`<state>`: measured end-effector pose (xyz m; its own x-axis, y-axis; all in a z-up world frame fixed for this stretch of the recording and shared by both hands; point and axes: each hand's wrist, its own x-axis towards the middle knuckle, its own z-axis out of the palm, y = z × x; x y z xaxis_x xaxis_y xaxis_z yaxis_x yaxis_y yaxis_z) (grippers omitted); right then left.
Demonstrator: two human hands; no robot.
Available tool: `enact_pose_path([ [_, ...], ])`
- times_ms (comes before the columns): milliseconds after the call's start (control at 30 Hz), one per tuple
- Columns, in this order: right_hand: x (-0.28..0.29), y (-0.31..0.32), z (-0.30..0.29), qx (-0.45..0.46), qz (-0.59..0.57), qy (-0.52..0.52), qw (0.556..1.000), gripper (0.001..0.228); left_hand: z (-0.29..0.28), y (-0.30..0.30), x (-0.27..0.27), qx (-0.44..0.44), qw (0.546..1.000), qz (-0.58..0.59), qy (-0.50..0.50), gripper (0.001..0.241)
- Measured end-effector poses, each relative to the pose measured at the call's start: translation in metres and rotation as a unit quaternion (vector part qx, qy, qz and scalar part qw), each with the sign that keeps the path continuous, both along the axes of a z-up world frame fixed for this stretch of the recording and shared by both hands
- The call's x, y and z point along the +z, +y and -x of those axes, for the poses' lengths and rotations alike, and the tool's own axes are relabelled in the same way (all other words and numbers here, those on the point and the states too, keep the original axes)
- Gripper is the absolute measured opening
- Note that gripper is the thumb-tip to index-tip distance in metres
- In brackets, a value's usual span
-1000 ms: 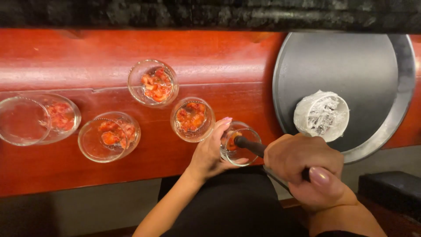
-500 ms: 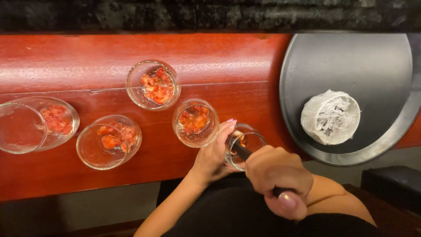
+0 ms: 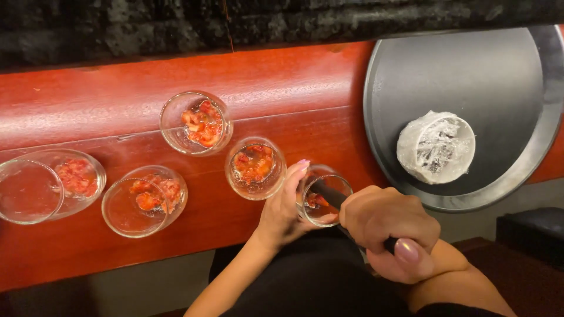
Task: The person is preparing several glasses by adding sliced strawberries and then muddling them using a muddler tool.
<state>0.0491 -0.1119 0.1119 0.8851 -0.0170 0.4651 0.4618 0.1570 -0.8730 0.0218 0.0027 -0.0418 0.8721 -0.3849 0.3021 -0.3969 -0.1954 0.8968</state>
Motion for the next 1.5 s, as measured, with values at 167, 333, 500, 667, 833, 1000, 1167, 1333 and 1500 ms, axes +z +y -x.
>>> enact_pose_path([
  [167,-0.005,-0.002,-0.020,0.095,0.061,0.020,0.993,0.054,-0.004,0.003,-0.004,-0.034,0.999,0.024,0.028,0.090],
  [333,0.008,-0.005,-0.013,0.007,0.009,0.075,0.997,0.048,-0.005,0.004,0.004,-0.015,1.000,0.018,-0.001,0.087],
  [500,0.034,-0.007,-0.003,0.012,0.036,0.085,0.996,0.044,-0.002,0.004,0.003,-0.028,1.000,0.008,0.000,0.089],
  [667,0.008,0.005,-0.012,0.001,0.005,0.066,0.998,0.050,-0.003,0.002,0.002,-0.013,1.000,0.002,-0.006,0.090],
  [833,-0.004,0.016,-0.016,-0.011,-0.021,0.014,1.000,0.045,-0.006,0.003,-0.009,-0.037,0.999,0.030,0.021,0.092],
  [1000,-0.010,0.007,-0.012,0.021,-0.008,-0.002,1.000,0.043,-0.003,0.002,-0.010,-0.038,0.999,0.030,0.012,0.090],
  [1167,0.018,-0.013,-0.002,0.061,0.043,0.095,0.993,0.051,0.002,0.000,-0.003,0.002,1.000,-0.007,-0.013,0.089],
  [1333,0.014,-0.010,0.011,0.025,0.043,0.079,0.996,0.047,0.007,-0.001,-0.004,0.001,0.999,-0.032,-0.004,0.093],
  [1500,-0.003,-0.007,-0.002,0.060,0.003,0.132,0.989,0.049,0.006,0.001,-0.012,-0.003,1.000,-0.017,-0.020,0.091],
])
